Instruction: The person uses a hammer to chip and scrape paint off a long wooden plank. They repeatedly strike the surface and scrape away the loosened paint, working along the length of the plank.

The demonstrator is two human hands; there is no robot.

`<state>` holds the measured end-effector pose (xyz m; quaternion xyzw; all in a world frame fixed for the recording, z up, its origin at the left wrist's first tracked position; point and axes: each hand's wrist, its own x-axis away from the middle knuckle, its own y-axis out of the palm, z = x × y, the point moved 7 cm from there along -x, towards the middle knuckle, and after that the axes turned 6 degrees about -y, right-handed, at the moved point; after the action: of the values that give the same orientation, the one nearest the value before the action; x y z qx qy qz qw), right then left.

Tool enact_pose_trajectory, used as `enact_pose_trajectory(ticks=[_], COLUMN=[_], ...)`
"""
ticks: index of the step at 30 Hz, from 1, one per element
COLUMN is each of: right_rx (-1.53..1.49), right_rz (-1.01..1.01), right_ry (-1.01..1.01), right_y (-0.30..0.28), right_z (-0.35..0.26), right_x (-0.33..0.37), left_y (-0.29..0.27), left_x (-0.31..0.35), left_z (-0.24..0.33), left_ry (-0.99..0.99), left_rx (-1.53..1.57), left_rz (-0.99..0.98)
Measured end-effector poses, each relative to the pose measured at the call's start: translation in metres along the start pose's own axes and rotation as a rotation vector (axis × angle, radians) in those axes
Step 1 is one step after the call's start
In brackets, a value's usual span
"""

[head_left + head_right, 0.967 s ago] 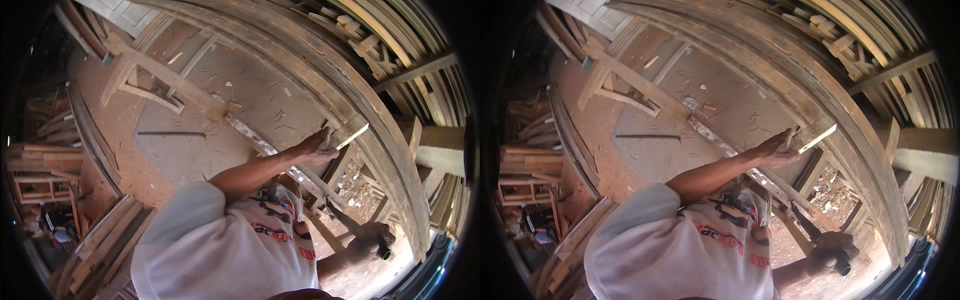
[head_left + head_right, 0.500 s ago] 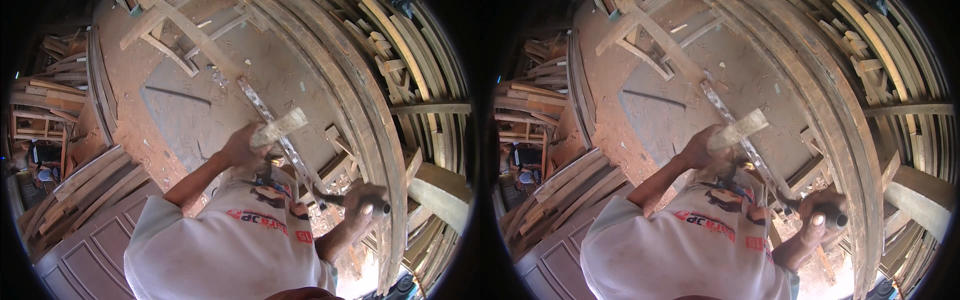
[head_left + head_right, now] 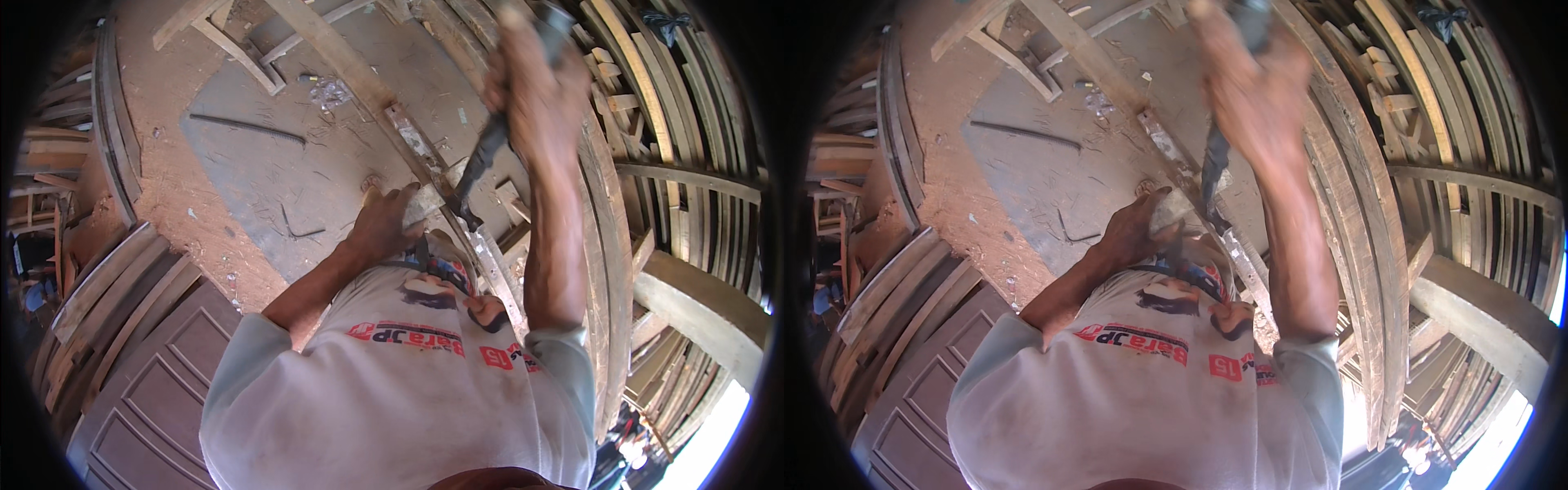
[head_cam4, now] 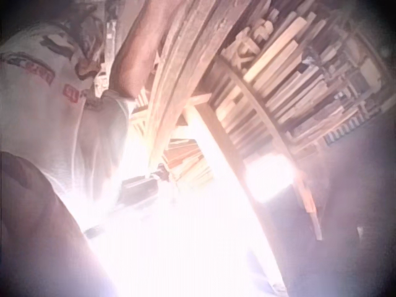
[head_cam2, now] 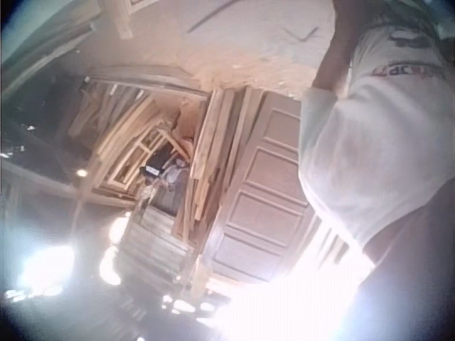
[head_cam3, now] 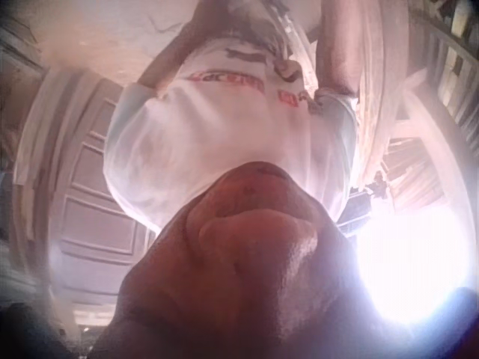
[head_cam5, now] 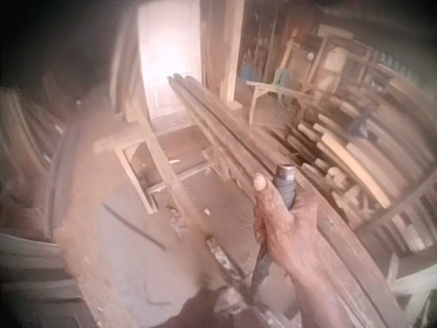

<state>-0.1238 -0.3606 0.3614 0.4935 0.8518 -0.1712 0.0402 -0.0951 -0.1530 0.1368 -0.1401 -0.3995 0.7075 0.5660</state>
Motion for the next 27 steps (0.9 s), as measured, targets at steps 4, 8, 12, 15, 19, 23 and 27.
enact_pose_trajectory(ticks=[4, 8, 12, 15, 19, 23, 27], right_rx=[0.379, 0.558, 0.491, 0.469, 0.348, -0.022, -0.057], right_rz=[-0.202, -0.282, -0.282, -0.243, -0.220, -0.383, -0.435], right_ry=[0.212, 0.074, 0.003, -0.099, -0.100, 0.067, 0.078], right_y=[0.075, 0.125, 0.152, 0.159, 0.146, 0.117, 0.116], right_z=[0.024, 0.042, 0.053, 0.049, 0.009, -0.028, -0.015], right_x=[-0.059, -0.082, -0.084, -0.083, -0.059, -0.036, -0.044], left_y=[-0.008, -0.006, -0.007, -0.007, -0.005, -0.004, 0.032], left_x=[-0.001, -0.003, -0.004, -0.002, -0.001, 0.001, 0.001], left_z=[0.005, 0.001, -0.003, -0.003, -0.002, -0.003, -0.011], left_ry=[0.052, -0.027, -0.033, -0.047, -0.069, -0.138, -0.043], left_rx=[0.076, 0.158, 0.184, 0.186, 0.173, 0.186, 0.079], left_rz=[0.058, -0.066, -0.110, -0.099, -0.100, -0.092, -0.008])
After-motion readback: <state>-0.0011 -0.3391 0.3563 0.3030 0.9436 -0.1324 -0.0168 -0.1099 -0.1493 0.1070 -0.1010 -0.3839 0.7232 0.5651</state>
